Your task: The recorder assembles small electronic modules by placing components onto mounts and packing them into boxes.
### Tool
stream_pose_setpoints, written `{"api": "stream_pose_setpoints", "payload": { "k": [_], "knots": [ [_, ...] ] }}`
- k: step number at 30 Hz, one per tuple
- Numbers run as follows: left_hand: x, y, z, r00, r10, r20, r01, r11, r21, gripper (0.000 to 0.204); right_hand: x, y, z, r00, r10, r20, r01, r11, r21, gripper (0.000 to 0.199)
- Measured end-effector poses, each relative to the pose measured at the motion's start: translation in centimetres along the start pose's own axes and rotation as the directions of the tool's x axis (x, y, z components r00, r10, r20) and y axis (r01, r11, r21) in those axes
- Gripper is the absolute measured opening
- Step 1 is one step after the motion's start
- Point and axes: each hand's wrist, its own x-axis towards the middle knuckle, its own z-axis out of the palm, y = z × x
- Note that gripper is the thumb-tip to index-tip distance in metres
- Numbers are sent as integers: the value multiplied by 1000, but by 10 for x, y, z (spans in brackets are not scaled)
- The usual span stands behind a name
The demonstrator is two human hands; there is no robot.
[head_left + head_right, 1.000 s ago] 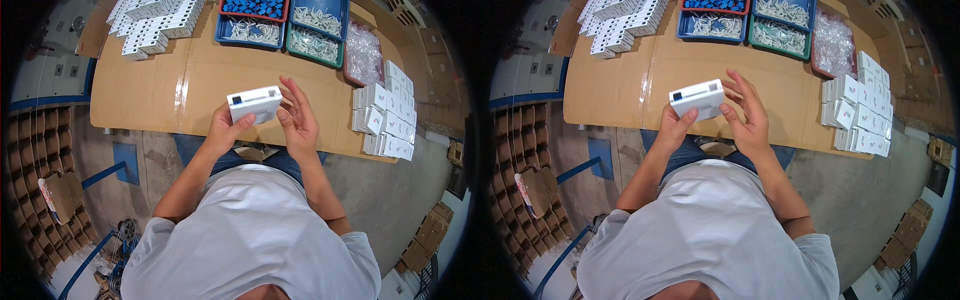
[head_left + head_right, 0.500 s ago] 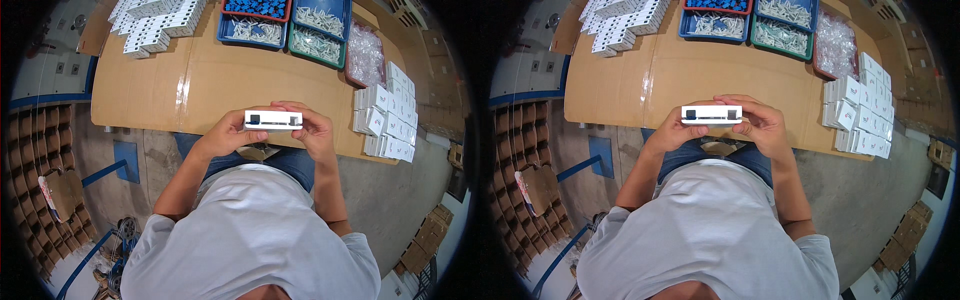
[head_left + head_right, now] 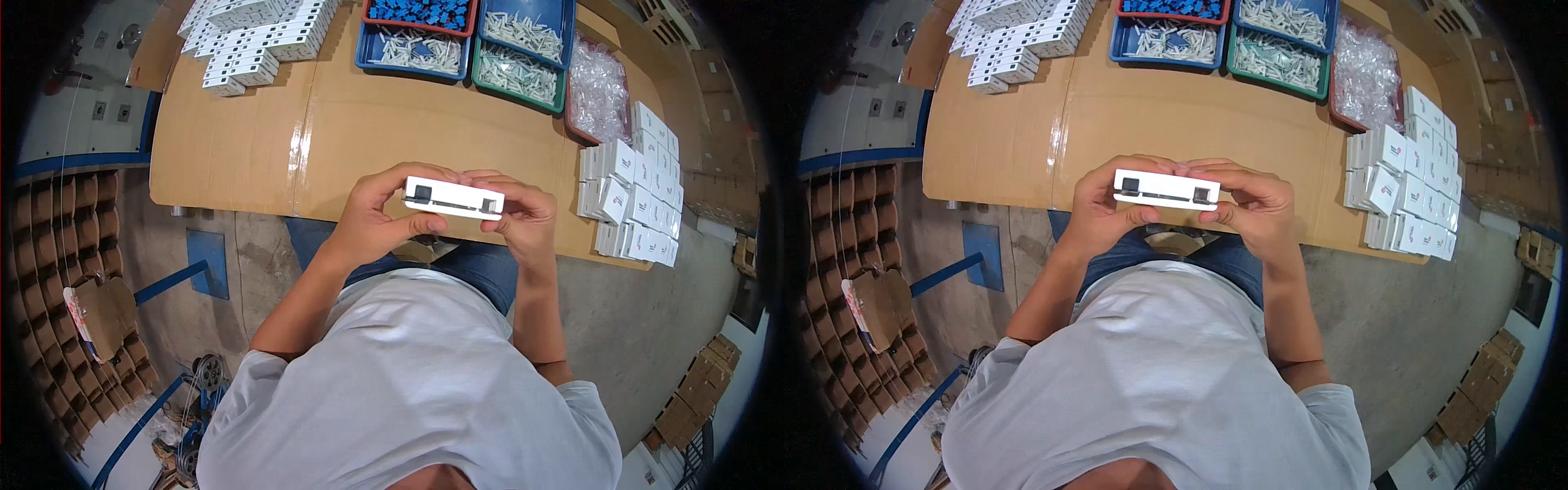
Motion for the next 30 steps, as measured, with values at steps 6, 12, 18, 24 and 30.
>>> {"api": "stream_pose_setpoints", "payload": {
  "k": [6,12,18,24,30],
  "knots": [
    [0,-9,1,997,81,-2,-80,990,-115,41,2,-5,3,999,-40,11,41,996,-79,40],
    [1,-10,1,999,45,7,-44,987,-152,40,2,-6,4,999,-53,-6,52,990,-133,38],
    [1,-10,0,1000,25,17,-22,986,-166,40,4,-6,5,996,-86,-5,84,982,-171,37],
    [1,-8,0,1000,17,12,-14,982,-190,41,6,-6,6,996,-84,-6,81,975,-207,34],
    [1,-5,-1,1000,-11,5,11,991,-134,43,3,1,6,996,-89,-29,82,977,-195,32]
  ]
}}
